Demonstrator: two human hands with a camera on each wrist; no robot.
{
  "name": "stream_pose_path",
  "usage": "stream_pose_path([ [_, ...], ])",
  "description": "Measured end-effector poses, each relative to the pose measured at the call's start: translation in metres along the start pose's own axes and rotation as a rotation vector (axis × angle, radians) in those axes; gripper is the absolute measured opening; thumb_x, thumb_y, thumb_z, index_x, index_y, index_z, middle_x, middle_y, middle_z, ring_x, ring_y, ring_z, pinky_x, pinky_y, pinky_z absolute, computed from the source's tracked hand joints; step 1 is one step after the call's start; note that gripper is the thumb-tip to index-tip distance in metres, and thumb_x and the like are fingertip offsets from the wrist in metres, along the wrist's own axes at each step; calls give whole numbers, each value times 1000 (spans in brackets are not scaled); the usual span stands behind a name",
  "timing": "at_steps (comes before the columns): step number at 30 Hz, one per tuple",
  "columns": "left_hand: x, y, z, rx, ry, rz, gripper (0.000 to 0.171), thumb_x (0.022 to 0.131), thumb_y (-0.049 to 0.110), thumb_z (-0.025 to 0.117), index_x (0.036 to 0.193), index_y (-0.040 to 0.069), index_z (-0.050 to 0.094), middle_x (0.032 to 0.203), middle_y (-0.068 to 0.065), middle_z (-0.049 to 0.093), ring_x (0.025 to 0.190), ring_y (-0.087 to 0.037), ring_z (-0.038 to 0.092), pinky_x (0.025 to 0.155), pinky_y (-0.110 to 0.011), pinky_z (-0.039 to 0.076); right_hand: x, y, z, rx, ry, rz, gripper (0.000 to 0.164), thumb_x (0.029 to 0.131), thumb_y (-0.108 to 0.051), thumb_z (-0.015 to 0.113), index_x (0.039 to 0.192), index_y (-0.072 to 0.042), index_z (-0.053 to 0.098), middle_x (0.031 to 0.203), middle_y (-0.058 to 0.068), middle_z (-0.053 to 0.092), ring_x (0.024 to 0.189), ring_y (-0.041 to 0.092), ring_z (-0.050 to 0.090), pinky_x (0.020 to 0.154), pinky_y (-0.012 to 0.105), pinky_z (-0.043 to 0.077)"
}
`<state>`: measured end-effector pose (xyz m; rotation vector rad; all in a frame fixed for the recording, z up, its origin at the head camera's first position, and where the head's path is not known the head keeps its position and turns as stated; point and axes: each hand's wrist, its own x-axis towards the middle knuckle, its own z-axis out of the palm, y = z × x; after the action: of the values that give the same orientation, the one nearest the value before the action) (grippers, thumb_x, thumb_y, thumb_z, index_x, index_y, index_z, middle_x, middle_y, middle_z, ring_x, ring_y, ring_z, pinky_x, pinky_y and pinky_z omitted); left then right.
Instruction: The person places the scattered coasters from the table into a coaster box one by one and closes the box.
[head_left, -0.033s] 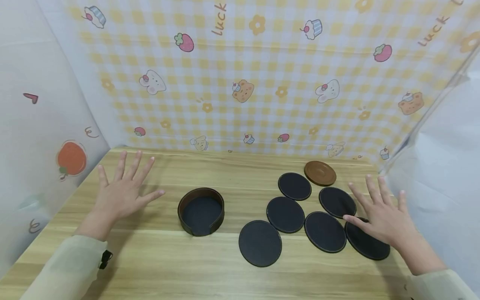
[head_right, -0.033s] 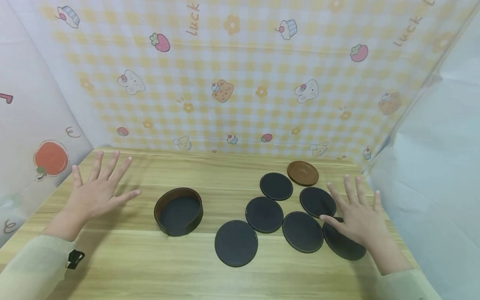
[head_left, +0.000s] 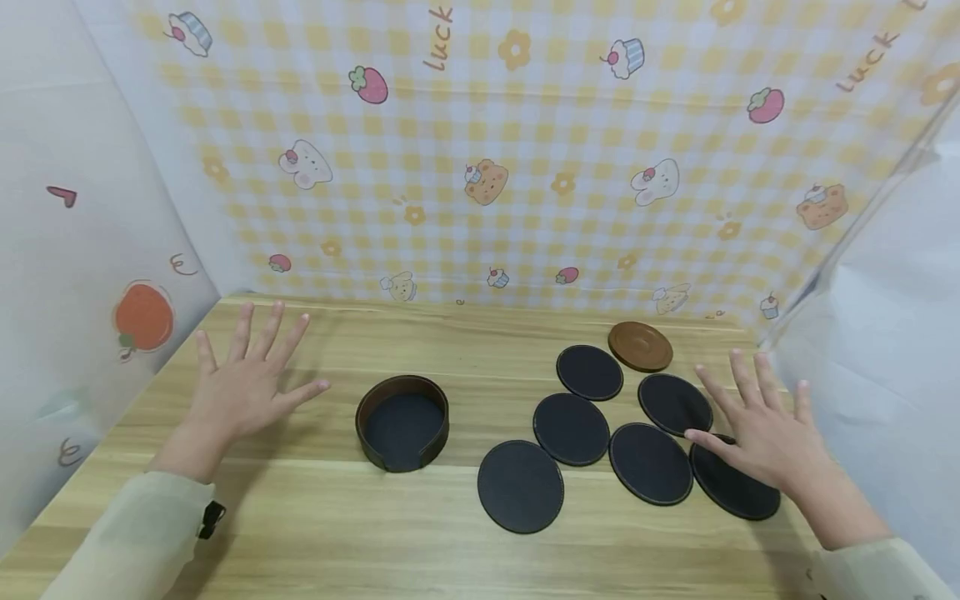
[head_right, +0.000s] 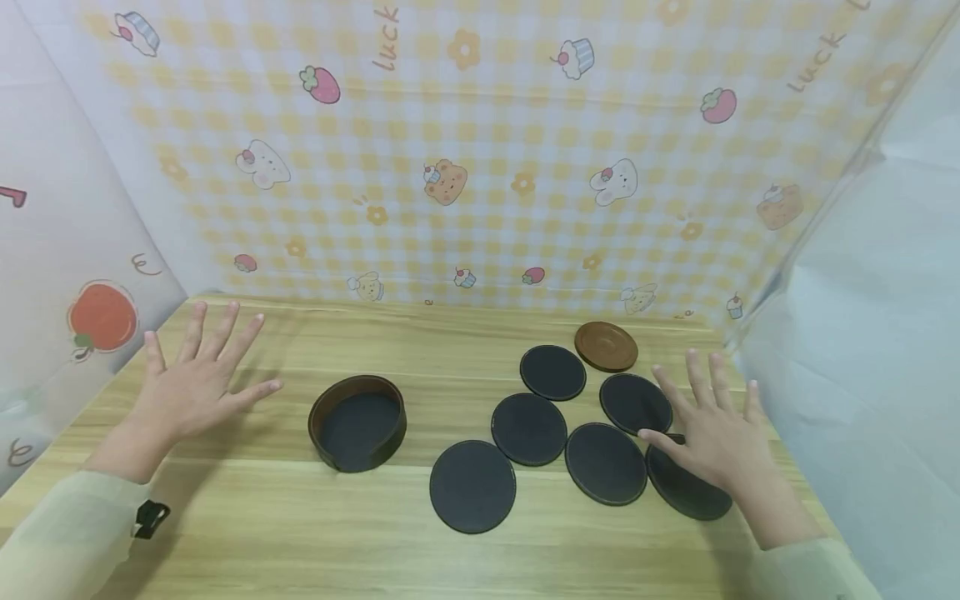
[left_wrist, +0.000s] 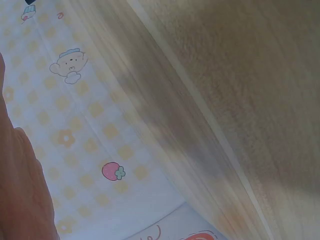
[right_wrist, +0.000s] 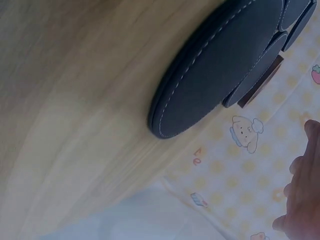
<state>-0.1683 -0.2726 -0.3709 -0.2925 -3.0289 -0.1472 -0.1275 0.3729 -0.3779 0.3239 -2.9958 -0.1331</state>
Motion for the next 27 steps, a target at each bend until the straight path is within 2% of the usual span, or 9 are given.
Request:
stream_pose_path([
  [12, -7, 3, -2, -6, 26, 28, 96, 90, 73, 48, 160, 30, -4, 167, -11, -12, 148, -36, -29, 100, -78, -23, -1, -9, 4, 16, 21, -23, 94, 89, -68, 55, 160, -35, 4, 167, 13, -14, 151, 35, -24, 106, 77, -15],
  [19, -13, 7, 1, -3, 29, 39, 98, 89, 73, 48, 160, 31, -5, 166, -8, -14, 148, -35, -30, 99, -77, -25, -1, -14, 7, 14, 33, -43, 95, 89, -68, 56, 160, -35, 4, 167, 12, -14, 152, 36, -21, 107, 79, -6],
  [23, -15, 11, 2, 3, 32, 50, 98, 89, 73, 49, 160, 32, -5, 166, -6, -16, 148, -35, -30, 99, -77, -24, -1, -18, 6, 19, 34, -42, 94, 89, -69, 55, 160, -33, 7, 167, 12, -13, 152, 34, -22, 108, 78, -5],
  [27, -16, 15, 3, 3, 32, 62, 98, 90, 70, 51, 160, 32, -5, 167, -5, -15, 148, -35, -29, 99, -76, -25, 2, -24, 8, 21, 36, -42, 92, 89, -70, 54, 160, -32, 11, 168, 13, -9, 153, 36, -18, 108, 79, 2],
])
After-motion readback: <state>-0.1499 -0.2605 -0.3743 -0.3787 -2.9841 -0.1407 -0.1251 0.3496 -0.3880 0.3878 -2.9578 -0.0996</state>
